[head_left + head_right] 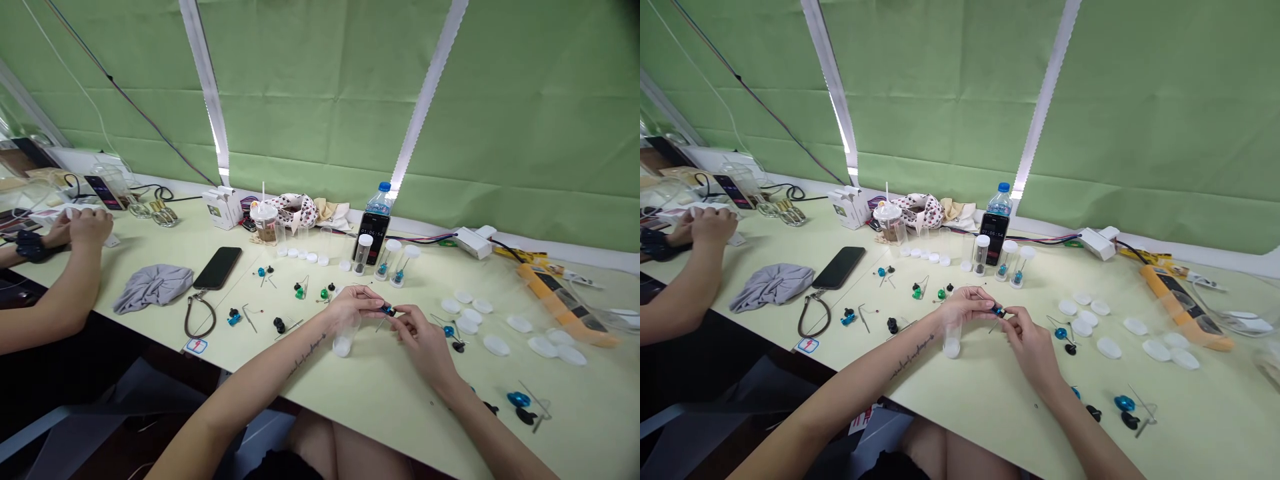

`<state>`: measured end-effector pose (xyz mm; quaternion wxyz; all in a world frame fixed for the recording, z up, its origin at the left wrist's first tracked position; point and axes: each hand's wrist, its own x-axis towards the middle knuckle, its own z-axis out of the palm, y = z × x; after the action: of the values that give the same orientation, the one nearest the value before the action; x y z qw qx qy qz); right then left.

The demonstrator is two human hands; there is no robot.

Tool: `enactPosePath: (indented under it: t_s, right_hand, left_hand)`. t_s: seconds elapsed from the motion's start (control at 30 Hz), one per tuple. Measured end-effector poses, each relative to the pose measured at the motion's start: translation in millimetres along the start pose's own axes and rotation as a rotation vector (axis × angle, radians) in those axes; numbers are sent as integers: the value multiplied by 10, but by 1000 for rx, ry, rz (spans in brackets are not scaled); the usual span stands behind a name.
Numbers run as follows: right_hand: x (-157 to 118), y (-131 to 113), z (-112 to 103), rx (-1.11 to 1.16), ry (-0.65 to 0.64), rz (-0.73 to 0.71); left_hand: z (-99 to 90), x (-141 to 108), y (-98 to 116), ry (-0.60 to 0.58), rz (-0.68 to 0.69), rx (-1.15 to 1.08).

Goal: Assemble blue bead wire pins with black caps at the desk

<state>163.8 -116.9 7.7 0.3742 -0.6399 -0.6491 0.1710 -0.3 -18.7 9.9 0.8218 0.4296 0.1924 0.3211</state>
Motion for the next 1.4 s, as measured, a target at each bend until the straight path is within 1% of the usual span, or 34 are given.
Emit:
enactPosePath:
  t_s: [0.2,0.53,0.7,0.8,1.0,1.2,1.4]
  right_hand:
    - [4,-10,-9,17,-12,12]
    - [1,-4,-7,-20,-3,-14]
    - [2,-11,-13,-9,-6,1]
    - [5,-29,-19,-17,-6,18]
    - [0,-26,-11,-30,8,0]
    - [-5,-21,-13,-30,-3,0]
    - [2,-40,-18,-37,14,12]
  left_hand:
    - [1,2,0,21,-10,5]
    - [4,6,-14,2,-10,10]
    - [-10,18,-21,-12,-10,3]
    - [-14,22,-23,-7,6,-1]
    - [1,11,-9,3,-16,12]
    - [-22,23,-25,-29,0,11]
    - [-35,38,-37,-10,3,0]
